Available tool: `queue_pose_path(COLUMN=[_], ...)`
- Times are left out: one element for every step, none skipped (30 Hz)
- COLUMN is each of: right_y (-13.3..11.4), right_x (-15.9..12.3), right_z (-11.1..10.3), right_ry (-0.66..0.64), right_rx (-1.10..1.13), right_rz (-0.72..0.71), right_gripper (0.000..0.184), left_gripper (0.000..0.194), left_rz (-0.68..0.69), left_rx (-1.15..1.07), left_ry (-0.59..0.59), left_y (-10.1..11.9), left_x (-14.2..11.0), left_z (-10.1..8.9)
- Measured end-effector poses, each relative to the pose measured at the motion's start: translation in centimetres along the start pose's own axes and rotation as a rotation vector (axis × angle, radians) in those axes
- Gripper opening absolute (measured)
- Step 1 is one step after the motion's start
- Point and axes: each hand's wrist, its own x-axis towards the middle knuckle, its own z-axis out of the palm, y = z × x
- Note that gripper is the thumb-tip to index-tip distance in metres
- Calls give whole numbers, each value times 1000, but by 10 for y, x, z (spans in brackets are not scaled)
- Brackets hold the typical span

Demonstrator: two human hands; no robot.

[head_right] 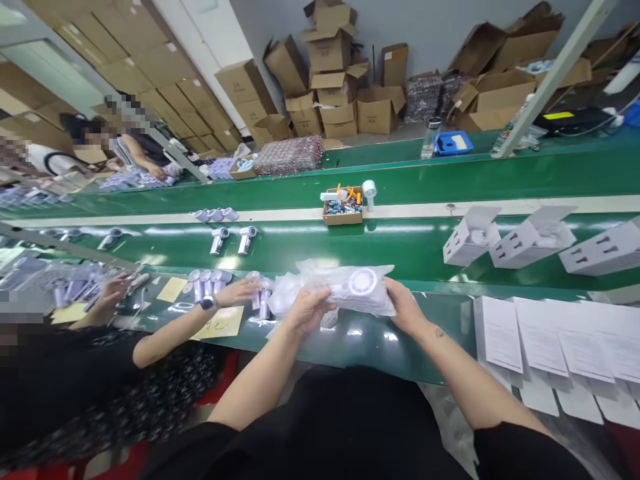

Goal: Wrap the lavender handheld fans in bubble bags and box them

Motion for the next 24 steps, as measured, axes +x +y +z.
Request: queue_pose_path(right_y=[-3, -5, -6, -7, -7, -7, -8, -7, -7, -7, -6, -4, -2, 0, 3, 6, 9, 12, 15, 17, 17, 17, 16, 14], right_x=[-3, -7, -12, -17, -24, -30, -35, -40, -44, -47, -50, -52, -54, -56, -58, -61, -64, -66, -69, -71, -72, -72, -71, -68], right_z=[4, 6, 6, 5, 3, 0, -1, -2, -2, 0, 3, 6, 9, 12, 14, 16, 17, 18, 19, 20, 21, 21, 21, 18], right_ry=[36, 53, 41, 6, -50, -119, -181, -223, -239, -229, -207, -185, -172, -183, -197, -194, -169, -123, -74, -38, -30, -58, -105, -158], right_rx=[38, 59, 63, 60, 49, 32, 13, -5, -22, -32, -29, -11, 24, 71, 119, 156, 175, 174, 158, 135, 116, 108, 110, 123], right_rz=[-23, -49, -77, -95, -119, -150, -183, -206, -210, -195, -168, -136, -105, -76, -48, -19, 14, 46, 78, 112, 142, 162, 172, 172], right_gripper=[33, 29, 28, 28, 31, 38, 46, 53, 56, 56, 55, 54, 56, 58, 60, 61, 61, 61, 62, 64, 66, 67, 66, 64], left_gripper=[48, 46, 43, 40, 35, 30, 26, 22, 17, 13, 12, 13, 15, 18, 20, 23, 27, 28, 27, 25, 23, 23, 24, 23], left_rz=[23, 52, 83, 115, 150, 192, 245, 304, 365, 422, 467, 496, 509, 516, 531, 561, 607, 667, 735, 794, 827, 835, 832, 832], left_rx=[43, 107, 188, 286, 408, 559, 741, 947, 1163, 1371, 1551, 1696, 1804, 1875, 1914, 1930, 1935, 1935, 1937, 1947, 1972, 2002, 2027, 2035], left_ry=[-7, 0, 18, 46, 75, 98, 115, 122, 116, 89, 31, -58, -168, -283, -374, -427, -436, -421, -407, -409, -422, -443, -458, -464], left_y=[-3, -5, -7, -7, -5, -3, 0, 3, 5, 6, 4, 1, -4, -10, -15, -20, -25, -30, -35, -41, -47, -54, -60, -65], left_x=[-1, -2, -3, -6, -10, -16, -22, -28, -35, -41, -46, -49, -50, -50, -48, -45, -42, -40, -38, -37, -37, -38, -39, -41], left_z=[4, 8, 10, 12, 13, 15, 18, 23, 31, 40, 51, 62, 73, 82, 89, 93, 93, 90, 86, 80, 74, 68, 63, 59])
